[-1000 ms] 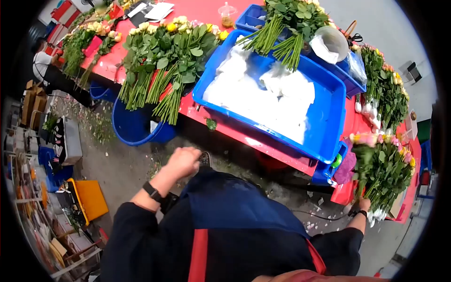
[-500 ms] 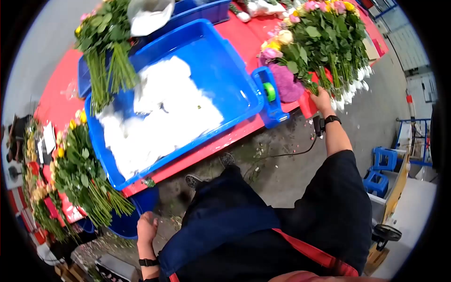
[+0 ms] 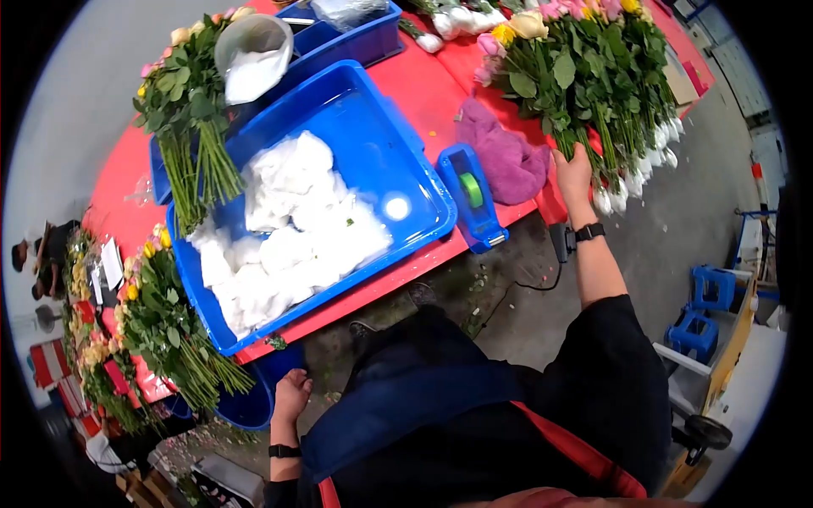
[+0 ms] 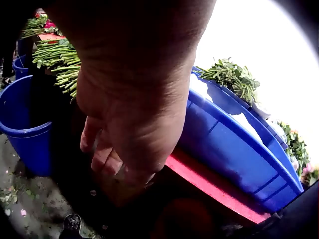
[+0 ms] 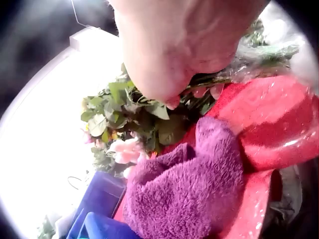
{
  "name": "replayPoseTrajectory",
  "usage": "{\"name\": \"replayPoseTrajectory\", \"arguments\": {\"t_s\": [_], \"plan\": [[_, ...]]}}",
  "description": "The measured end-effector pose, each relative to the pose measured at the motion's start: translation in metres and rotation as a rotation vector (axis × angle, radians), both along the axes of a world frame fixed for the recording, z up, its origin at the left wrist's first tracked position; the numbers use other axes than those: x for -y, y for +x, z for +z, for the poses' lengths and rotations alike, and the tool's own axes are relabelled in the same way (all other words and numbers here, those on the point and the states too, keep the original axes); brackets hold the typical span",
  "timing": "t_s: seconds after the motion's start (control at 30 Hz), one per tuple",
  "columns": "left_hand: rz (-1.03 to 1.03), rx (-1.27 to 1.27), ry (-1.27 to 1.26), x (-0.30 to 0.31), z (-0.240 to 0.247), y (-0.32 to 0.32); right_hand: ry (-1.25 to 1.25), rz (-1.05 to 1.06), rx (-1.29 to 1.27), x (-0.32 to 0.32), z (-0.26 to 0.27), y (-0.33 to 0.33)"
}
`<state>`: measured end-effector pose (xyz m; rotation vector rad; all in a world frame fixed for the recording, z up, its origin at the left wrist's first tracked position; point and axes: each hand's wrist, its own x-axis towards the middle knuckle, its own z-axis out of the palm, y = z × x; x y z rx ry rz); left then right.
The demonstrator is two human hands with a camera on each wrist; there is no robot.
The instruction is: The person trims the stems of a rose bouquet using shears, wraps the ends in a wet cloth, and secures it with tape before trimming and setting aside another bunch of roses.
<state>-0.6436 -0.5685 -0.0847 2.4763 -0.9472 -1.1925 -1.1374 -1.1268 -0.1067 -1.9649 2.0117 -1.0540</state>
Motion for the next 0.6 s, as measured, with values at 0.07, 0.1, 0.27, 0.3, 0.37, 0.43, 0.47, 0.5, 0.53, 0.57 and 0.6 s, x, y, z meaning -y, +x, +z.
{"name": "replayPoseTrajectory", "arguments": {"t_s": [0.07, 0.1, 0.27, 0.3, 0.37, 0.43, 0.47, 0.5, 0.53, 0.57, 0.6], "plan": [[-0.072, 0.061, 0.021, 0.002, 0.004, -0.005, 0.062, -0.096, -0.178, 0.007, -0.009, 0.014], [-0.163, 0.121, -0.024, -0.006, -0.001, -0.003, 0.094, -0.123, -0.236, 0.008, -0.010, 0.022], [-0.040, 0.114, -0.009, -0.023, 0.014, -0.020, 0.234, 0.075, -0.415, 0.032, -0.040, -0.001], [-0.055, 0.145, 0.030, -0.030, 0.010, -0.021, 0.477, 0.061, -0.619, 0.020, -0.005, 0.016], [-0.012, 0.190, 0.015, -0.044, 0.005, -0.028, 0.024, 0.156, -0.507, -0.007, 0.019, 0.038], [0.035, 0.197, 0.082, -0.059, 0.005, -0.038, -0.101, 0.362, -0.485, -0.011, 0.025, 0.044], [0.067, 0.161, 0.137, -0.058, 0.019, -0.045, 0.016, 0.396, -0.403, -0.012, 0.011, 0.046], [0.116, 0.142, 0.135, -0.060, 0.024, -0.050, 0.052, 0.501, -0.326, 0.010, -0.030, 0.027], [0.145, 0.121, 0.123, -0.064, 0.027, -0.054, 0.240, 0.463, -0.402, 0.004, -0.021, 0.036], [0.175, 0.115, 0.126, -0.069, 0.023, -0.058, 0.407, 0.402, -0.243, 0.015, -0.030, 0.037], [0.194, 0.106, 0.127, -0.075, 0.016, -0.059, 0.662, 0.431, 0.385, 0.016, -0.033, 0.047]]}}
